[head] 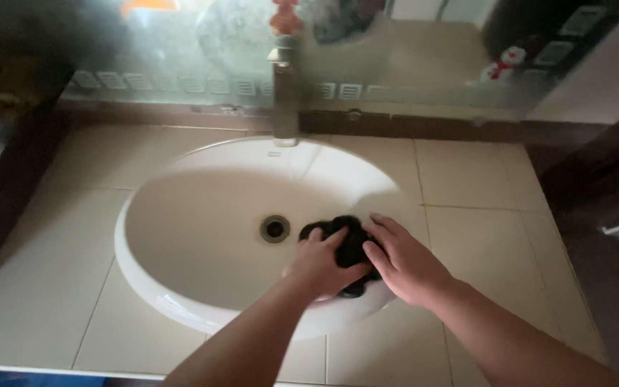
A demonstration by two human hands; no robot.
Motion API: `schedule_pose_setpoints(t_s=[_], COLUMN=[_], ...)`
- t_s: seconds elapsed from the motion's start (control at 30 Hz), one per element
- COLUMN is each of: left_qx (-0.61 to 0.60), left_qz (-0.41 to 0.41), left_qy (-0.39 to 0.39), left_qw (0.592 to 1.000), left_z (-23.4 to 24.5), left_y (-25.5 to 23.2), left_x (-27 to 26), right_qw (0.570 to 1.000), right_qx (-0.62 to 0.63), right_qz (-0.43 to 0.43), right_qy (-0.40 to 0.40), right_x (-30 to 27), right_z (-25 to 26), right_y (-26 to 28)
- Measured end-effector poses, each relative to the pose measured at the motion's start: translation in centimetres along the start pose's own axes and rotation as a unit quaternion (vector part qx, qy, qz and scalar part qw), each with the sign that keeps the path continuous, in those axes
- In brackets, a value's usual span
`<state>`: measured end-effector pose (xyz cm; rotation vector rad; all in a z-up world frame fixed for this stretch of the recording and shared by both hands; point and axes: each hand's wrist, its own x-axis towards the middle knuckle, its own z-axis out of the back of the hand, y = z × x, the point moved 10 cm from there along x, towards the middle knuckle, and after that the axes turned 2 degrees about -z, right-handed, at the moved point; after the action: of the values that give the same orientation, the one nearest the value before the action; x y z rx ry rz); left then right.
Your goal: Washing a black cloth by hand in a sink.
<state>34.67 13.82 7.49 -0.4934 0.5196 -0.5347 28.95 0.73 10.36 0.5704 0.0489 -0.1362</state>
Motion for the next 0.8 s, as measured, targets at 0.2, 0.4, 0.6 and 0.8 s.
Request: schedule_pose_setpoints(t_s=[0.2, 0.4, 0.6, 0.8], left_qx=[0.197, 0.352, 0.303, 0.138], left_qz=[0.119, 0.13, 0.032, -0.007], left_qy=[-0.029, -0.09, -0.095, 0.055], left_qw=[0.973, 0.923, 0.948, 0.989], left_z=[6.6, 16.7, 12.4, 6.1], left_y=[13.0, 18.7, 20.2, 10.9], left_x=[-3.4, -5.9, -3.0, -5.0], right_qw=[0.998, 0.997, 0.997, 0.997], right_qx=[-0.02, -0.027, -0.047, -0.041], right_qz=[0.059, -0.005, -0.006, -0.034], right_qy=[0.022, 0.069, 0.061, 0.051], right_x=[1.8, 3.0, 2.8, 1.8], right_z=[-2.6, -3.9, -5.5, -5.1], right_y=[4.0, 8.9, 10.8, 12.1])
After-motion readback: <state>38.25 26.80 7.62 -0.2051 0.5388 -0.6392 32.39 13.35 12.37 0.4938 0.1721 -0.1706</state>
